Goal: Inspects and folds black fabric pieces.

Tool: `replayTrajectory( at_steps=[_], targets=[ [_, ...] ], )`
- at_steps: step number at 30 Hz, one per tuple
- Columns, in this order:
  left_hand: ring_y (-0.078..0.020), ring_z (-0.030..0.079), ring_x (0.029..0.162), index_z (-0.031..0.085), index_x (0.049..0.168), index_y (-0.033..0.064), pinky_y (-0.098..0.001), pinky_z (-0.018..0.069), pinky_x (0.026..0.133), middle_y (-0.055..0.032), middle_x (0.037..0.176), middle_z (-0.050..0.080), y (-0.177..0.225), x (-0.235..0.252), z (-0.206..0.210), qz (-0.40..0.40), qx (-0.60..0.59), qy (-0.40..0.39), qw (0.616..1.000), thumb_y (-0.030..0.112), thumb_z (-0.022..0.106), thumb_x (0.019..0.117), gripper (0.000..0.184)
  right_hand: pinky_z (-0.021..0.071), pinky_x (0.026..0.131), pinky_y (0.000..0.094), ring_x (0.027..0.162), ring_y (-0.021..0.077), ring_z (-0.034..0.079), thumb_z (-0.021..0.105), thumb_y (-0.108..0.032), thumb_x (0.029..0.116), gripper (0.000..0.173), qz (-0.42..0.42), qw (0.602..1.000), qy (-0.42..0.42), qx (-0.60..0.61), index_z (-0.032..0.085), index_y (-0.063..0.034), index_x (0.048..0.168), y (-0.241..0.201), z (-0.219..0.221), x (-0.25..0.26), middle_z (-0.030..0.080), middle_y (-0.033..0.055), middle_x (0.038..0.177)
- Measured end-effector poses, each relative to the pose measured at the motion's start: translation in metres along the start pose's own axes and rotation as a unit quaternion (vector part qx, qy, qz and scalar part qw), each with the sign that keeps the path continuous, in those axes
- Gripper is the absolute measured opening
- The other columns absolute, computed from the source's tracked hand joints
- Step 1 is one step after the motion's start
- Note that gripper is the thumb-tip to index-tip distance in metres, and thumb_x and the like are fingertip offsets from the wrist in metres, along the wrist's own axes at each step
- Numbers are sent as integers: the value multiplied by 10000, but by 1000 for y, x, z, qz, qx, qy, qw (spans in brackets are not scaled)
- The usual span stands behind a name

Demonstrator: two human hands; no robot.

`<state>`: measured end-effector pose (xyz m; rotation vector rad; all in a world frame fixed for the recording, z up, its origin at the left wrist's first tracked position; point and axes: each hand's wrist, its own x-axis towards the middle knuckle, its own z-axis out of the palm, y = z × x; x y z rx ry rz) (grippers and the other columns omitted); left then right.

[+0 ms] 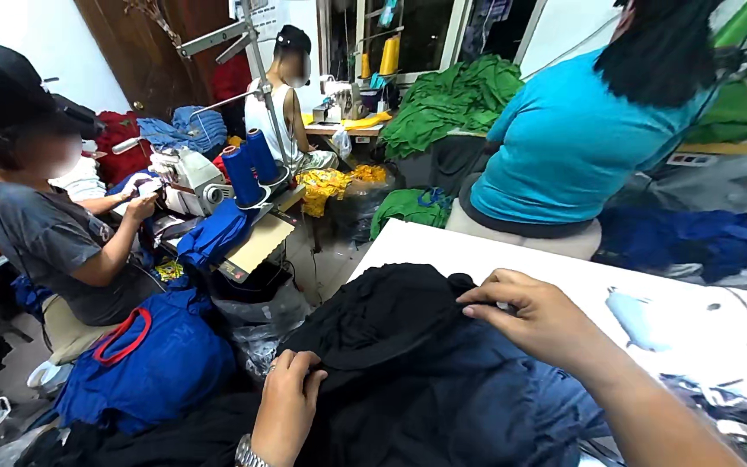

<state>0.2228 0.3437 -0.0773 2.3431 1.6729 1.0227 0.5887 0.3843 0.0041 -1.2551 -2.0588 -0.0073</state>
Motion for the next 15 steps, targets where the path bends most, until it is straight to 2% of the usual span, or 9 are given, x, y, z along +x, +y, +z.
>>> replayTrajectory(
  at_steps=[2,5,7,10,12,15],
  targets=[
    [-158,682,817,757,1028,122,-329,596,774,-31,896,689,3,2,-6,7,12,0,1000,270,692,940,184,498,641,200,730,13,566,624,-264,906,193,-2,1000,25,-3,787,-174,955,-12,-4,-1,605,-77,823],
    [-194,682,864,763,1015,118,-357,591,803,-54,907,678,11,3,-16,-8,29,-29,999,255,671,958,174,446,568,167,686,-20,524,613,-290,907,207,10,998,54,3,796,-201,944,-13,-6,-9,564,-113,798],
    [-210,683,875,764,1019,112,-372,590,815,-65,909,677,16,3,-22,-18,32,-44,998,242,672,962,169,430,557,157,677,-30,509,611,-301,907,211,15,998,64,15,796,-204,938,-11,-7,-16,557,-123,793],
    [-197,675,854,752,1016,109,-356,584,802,-59,902,670,21,3,-28,-25,21,-52,998,226,676,953,154,452,581,155,694,-30,531,624,-308,905,198,31,995,75,55,796,-216,938,-10,-11,-27,582,-133,797],
    [-160,659,845,739,998,123,-319,576,795,-32,900,655,20,2,-29,-16,7,-34,999,230,681,940,134,504,641,180,748,-17,580,614,-316,909,198,38,993,76,79,791,-232,935,-10,-15,-35,624,-141,824],
    [-136,652,897,717,1015,132,-315,556,833,-10,935,665,21,2,-29,7,-32,-7,999,218,655,957,121,535,664,192,782,15,618,610,-304,922,188,50,986,80,138,782,-228,937,-11,-22,-47,654,-111,878]
  ],
)
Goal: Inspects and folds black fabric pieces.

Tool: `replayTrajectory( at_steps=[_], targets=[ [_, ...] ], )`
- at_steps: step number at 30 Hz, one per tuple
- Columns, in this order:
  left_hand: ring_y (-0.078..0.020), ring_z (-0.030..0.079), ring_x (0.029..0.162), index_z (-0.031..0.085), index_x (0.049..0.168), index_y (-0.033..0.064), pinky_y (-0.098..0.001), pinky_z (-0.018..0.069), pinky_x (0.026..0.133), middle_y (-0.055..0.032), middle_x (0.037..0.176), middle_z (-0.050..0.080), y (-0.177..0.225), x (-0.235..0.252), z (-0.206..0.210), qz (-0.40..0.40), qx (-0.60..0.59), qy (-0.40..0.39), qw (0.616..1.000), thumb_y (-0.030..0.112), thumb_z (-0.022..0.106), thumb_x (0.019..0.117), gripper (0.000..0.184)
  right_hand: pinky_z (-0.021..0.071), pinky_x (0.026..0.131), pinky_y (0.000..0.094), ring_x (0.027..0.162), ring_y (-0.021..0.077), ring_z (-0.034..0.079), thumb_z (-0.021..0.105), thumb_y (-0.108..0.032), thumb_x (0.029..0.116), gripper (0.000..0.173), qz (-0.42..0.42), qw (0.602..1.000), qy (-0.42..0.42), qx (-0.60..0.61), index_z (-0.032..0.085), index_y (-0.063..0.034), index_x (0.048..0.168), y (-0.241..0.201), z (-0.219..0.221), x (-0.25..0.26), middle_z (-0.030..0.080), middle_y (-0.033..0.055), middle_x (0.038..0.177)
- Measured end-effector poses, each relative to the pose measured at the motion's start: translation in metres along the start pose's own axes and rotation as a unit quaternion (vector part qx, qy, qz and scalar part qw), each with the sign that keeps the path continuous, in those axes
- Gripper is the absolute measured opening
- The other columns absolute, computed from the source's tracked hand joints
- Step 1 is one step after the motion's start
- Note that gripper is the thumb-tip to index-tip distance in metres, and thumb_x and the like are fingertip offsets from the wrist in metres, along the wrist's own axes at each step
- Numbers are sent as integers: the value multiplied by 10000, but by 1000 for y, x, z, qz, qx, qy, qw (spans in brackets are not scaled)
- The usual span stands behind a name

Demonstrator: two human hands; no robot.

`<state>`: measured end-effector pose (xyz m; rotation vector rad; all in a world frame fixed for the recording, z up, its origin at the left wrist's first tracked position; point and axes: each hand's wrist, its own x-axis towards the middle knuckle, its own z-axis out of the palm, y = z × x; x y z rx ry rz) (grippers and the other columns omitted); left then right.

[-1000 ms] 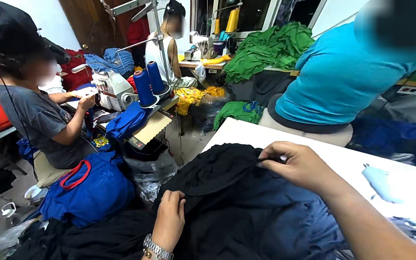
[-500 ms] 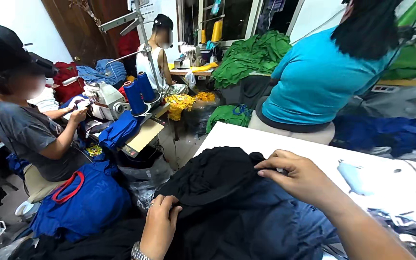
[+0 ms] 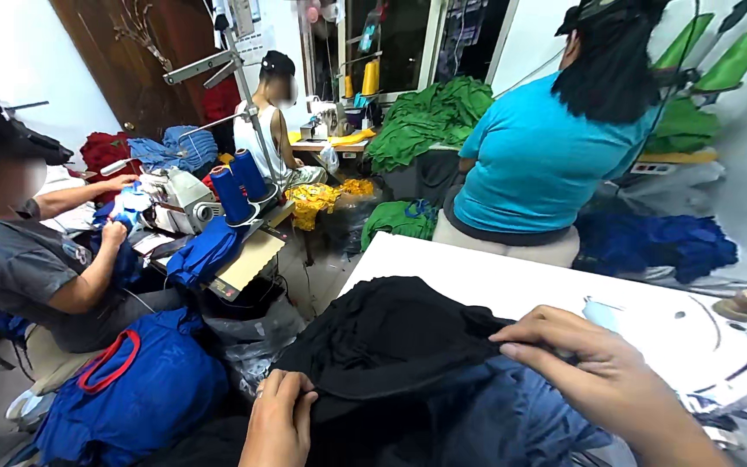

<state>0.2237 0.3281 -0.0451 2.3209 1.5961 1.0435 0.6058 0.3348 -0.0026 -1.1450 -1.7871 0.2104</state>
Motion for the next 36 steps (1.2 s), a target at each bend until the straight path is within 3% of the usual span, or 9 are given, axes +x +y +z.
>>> replayTrajectory(
  at_steps=[4,7,17,19,21,24,27,31,36],
  targets=[
    [-158,677,932,707,1060,87,-338,557,875,-35,958,703,10,-2,-2,29,-40,-14,999,187,625,995,145,544,636,173,770,19,635,632,-293,959,152,7,997,10,77,749,-218,1021,-4,-12,-11,693,-80,993],
    [-177,697,932,735,1077,91,-374,565,861,-37,964,732,13,-4,-3,44,-50,-52,996,228,638,1003,184,522,580,158,678,-7,613,630,-260,973,154,17,994,20,103,741,-210,1066,-7,-12,-14,709,-83,938],
    [-271,698,953,764,1023,92,-519,532,862,-67,937,738,11,-7,-11,18,-56,-161,985,186,670,964,146,566,772,172,869,-17,661,637,-163,979,145,-10,996,20,84,756,-160,1061,-20,-13,-18,728,-71,987],
    [-268,691,948,758,1029,89,-512,525,850,-70,931,728,10,-8,-11,26,-62,-137,988,147,654,962,137,570,833,203,939,8,665,652,-174,982,142,-28,995,-10,95,758,-169,1076,-19,-20,-21,725,-63,1022],
    [-198,691,937,749,1012,79,-414,544,869,-50,939,730,10,-8,-12,61,-110,-77,989,123,655,971,112,561,883,214,1022,21,662,651,-213,991,159,-54,988,-46,135,750,-246,1112,-17,-30,-22,714,-104,1090],
    [-131,684,977,723,993,40,-305,545,924,-53,991,742,15,-4,-9,152,-273,21,950,72,660,980,72,545,933,208,1080,25,652,619,-250,1020,192,-80,964,-73,242,744,-310,1153,-14,-37,-17,697,-136,1154],
    [-132,679,983,714,1020,54,-306,545,918,-46,1010,740,30,5,13,195,-392,41,898,80,644,993,79,563,858,196,957,10,681,554,-274,1048,191,-84,929,-81,352,722,-297,1135,-8,-5,-5,721,-136,1034],
    [-128,665,975,704,1033,33,-307,538,926,-52,989,728,46,22,54,201,-450,22,870,87,613,1010,109,574,747,218,858,32,678,611,-257,1019,147,-19,903,-187,386,751,-226,1053,-8,67,8,730,-70,953],
    [-114,653,1007,703,1051,29,-316,505,963,-44,1022,726,46,28,72,168,-449,3,878,64,594,1012,121,547,857,223,962,29,656,632,-213,1007,135,0,885,-215,412,753,-155,1025,-4,98,10,720,-52,978]
  ],
)
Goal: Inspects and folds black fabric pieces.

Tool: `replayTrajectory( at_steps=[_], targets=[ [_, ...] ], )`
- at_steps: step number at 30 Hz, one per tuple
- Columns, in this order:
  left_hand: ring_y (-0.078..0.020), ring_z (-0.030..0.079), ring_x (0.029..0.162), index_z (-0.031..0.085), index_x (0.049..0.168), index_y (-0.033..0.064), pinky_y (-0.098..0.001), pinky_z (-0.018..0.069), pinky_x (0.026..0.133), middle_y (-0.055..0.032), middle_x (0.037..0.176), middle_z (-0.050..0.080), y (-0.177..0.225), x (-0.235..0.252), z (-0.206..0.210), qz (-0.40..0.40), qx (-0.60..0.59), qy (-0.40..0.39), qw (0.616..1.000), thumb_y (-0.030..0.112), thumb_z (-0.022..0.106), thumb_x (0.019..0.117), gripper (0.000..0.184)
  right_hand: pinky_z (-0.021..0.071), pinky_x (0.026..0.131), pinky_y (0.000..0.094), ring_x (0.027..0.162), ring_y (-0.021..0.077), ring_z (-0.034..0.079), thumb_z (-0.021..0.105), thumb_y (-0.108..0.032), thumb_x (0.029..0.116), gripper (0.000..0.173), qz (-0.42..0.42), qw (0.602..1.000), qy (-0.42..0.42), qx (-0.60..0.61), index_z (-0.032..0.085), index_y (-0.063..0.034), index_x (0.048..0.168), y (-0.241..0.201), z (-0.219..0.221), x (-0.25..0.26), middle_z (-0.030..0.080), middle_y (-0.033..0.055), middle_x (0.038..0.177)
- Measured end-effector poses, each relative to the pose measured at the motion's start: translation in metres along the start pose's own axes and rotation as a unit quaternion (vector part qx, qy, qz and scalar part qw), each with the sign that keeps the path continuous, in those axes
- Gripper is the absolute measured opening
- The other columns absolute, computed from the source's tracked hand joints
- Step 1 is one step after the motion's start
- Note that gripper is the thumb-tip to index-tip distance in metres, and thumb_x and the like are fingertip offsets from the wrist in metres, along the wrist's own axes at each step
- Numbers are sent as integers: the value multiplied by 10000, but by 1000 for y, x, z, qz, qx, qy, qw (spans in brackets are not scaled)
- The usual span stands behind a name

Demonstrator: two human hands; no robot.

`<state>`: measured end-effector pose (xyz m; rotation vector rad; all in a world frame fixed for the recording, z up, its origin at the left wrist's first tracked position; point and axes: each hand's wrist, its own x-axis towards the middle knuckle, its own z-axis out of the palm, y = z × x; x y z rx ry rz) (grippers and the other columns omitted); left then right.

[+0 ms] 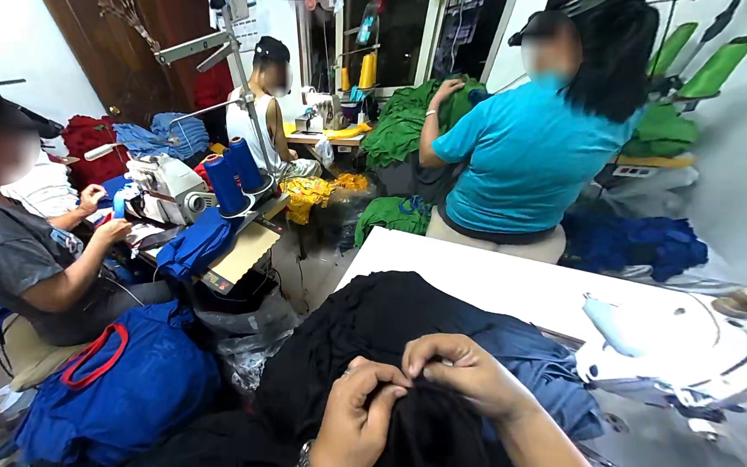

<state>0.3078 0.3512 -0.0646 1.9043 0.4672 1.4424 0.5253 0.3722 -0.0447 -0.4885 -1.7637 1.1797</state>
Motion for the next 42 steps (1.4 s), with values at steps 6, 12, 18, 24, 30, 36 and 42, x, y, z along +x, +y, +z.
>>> replayTrajectory(
  at_steps=[6,12,18,24,30,36,42],
  targets=[
    [-164,683,1053,703,1032,-11,-324,571,958,-100,1054,720,-6,-2,5,-8,-19,36,999,41,633,989,97,548,847,205,928,23,655,642,-123,979,116,50,998,39,26,751,-102,1009,6,8,-2,721,-37,974],
    [-116,680,1022,681,1058,-22,-291,567,946,-82,1061,715,-4,-2,10,-51,-40,44,997,20,580,1008,120,553,790,192,863,16,655,642,-99,962,107,72,994,53,56,741,-93,1002,8,10,-4,715,-37,923],
    [-105,670,1008,670,1060,-15,-281,562,934,-70,1045,704,-4,-3,12,-52,-34,50,997,24,565,1016,120,549,763,193,830,12,652,652,-97,949,94,81,992,44,81,729,-90,1005,10,10,-5,710,-42,895],
    [-167,679,1057,711,1033,-3,-315,577,954,-103,1066,709,-6,-2,11,-4,25,54,998,41,638,981,99,561,785,205,847,30,661,670,-64,928,120,85,991,53,84,715,-102,1032,11,10,-4,708,-35,915],
    [-144,693,1012,754,1052,7,-279,590,922,-95,1045,726,-2,-1,9,2,78,53,996,48,677,964,124,595,802,261,929,99,683,703,-84,897,177,97,991,79,40,695,-112,1071,14,11,-5,701,13,1042],
    [-167,630,1109,685,1006,18,-296,529,991,-106,1085,671,-8,-4,10,-44,153,83,984,75,585,1000,115,610,712,265,849,88,683,715,-187,923,221,61,959,206,-187,707,-122,1134,-7,19,-6,689,20,1141],
    [-171,636,1133,641,1017,-3,-305,538,1010,-127,1119,660,-13,-3,2,-30,146,109,983,61,535,1009,124,541,656,276,808,124,605,757,-436,921,326,49,925,7,-376,783,-173,1112,-68,33,-29,572,196,1301]
  ],
)
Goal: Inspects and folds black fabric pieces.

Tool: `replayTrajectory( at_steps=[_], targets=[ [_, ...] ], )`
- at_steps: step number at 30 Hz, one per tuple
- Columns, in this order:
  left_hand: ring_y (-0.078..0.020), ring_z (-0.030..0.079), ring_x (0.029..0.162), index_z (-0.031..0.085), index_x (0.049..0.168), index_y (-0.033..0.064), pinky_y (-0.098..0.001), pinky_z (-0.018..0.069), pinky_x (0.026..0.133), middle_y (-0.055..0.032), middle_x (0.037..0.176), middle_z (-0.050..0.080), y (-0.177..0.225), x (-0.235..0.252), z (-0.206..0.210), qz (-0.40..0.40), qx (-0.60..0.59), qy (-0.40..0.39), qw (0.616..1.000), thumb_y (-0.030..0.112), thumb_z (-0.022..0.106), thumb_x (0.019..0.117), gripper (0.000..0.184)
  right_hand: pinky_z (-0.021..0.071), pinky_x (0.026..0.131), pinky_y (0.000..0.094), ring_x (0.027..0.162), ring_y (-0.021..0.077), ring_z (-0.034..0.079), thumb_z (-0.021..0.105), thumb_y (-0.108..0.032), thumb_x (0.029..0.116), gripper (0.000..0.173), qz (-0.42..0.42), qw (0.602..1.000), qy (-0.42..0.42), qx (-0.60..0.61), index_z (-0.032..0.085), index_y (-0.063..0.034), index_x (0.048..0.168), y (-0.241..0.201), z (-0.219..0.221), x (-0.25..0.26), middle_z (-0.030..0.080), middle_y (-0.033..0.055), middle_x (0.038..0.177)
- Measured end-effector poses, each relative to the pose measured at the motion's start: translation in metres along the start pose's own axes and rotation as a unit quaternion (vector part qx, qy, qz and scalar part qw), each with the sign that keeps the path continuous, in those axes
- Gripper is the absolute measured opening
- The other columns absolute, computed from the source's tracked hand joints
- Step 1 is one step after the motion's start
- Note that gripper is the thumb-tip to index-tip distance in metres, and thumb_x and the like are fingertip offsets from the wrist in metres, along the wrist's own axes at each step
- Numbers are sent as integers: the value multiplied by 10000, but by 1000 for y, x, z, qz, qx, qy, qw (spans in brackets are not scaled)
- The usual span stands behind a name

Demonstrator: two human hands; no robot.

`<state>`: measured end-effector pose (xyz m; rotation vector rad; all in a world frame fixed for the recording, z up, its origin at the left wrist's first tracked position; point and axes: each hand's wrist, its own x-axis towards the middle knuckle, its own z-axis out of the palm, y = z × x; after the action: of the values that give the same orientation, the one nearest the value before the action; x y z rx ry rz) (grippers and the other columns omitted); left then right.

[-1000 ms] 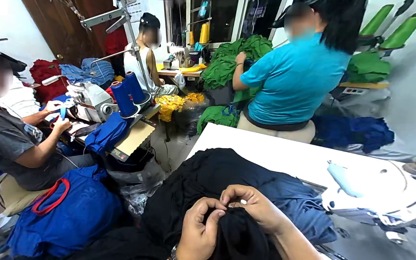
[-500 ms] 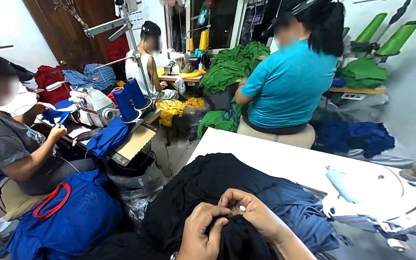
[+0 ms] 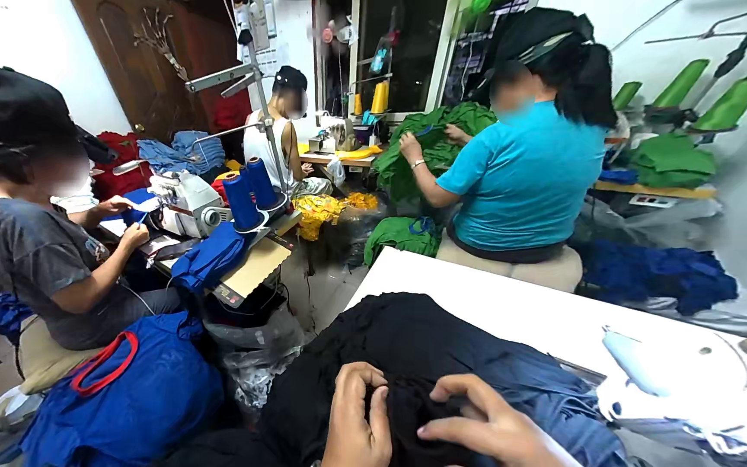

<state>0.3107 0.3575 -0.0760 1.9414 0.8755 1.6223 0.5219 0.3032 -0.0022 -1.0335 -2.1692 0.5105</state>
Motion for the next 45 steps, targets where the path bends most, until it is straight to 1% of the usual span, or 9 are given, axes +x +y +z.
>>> replayTrajectory(
  at_steps=[6,12,18,23,30,33,37,39,45],
  targets=[
    [-185,645,1162,633,1036,-16,-333,537,1031,-127,1146,679,-3,1,-7,-29,-49,25,998,39,508,1015,138,526,711,191,827,63,594,756,-264,943,220,35,992,123,-16,751,-54,878,-8,-2,-14,585,206,1252],
    [-305,658,1204,570,1085,-47,-454,520,1078,-204,1218,692,9,-4,-2,-101,-260,-1,960,53,414,1072,186,510,660,157,799,20,603,754,-182,916,174,103,974,195,44,729,-17,866,7,8,-28,696,105,1042],
    [-262,687,1154,539,1125,-12,-430,539,1036,-188,1181,705,18,-6,3,-161,-390,0,907,104,417,1094,170,525,603,148,683,-26,606,791,-17,789,114,150,943,273,118,717,-32,874,-5,19,-27,729,1,935],
    [-273,706,1119,563,1156,-10,-431,554,1014,-196,1160,720,21,-7,3,-231,-463,21,855,131,431,1092,203,578,620,184,706,0,660,766,32,815,158,153,924,300,180,707,-61,928,-6,26,-26,732,-43,921],
    [-129,677,865,606,1135,52,-318,570,853,-32,905,680,22,-7,9,-326,-545,-14,773,100,370,1083,247,570,599,187,690,6,655,733,69,830,216,162,913,305,215,673,-81,974,-8,34,-27,722,-65,896],
    [-60,608,758,619,1118,64,-263,528,773,44,795,616,26,-4,10,-305,-467,-65,827,103,354,1074,271,602,724,203,816,7,684,700,95,844,281,138,924,284,215,666,-86,1056,-11,36,-28,728,-74,977],
    [17,524,670,697,1063,-7,-165,454,630,36,804,629,44,1,12,-201,-258,-146,934,191,787,887,280,580,736,180,840,-17,667,676,80,875,285,105,946,260,164,627,-59,1118,-16,36,-32,723,-59,1007],
    [21,509,643,736,1017,-14,-147,423,589,3,808,665,47,3,14,-150,-193,-183,952,197,828,853,283,571,735,166,834,-27,662,657,74,890,266,89,955,247,138,612,-45,1123,-19,32,-35,726,-40,991],
    [-80,663,902,727,950,-11,-234,542,848,-63,917,714,47,2,15,-101,-146,-219,959,123,709,948,135,544,661,182,746,6,636,677,12,908,249,130,962,221,91,592,8,1142,-21,25,-42,717,33,931]
  ],
)
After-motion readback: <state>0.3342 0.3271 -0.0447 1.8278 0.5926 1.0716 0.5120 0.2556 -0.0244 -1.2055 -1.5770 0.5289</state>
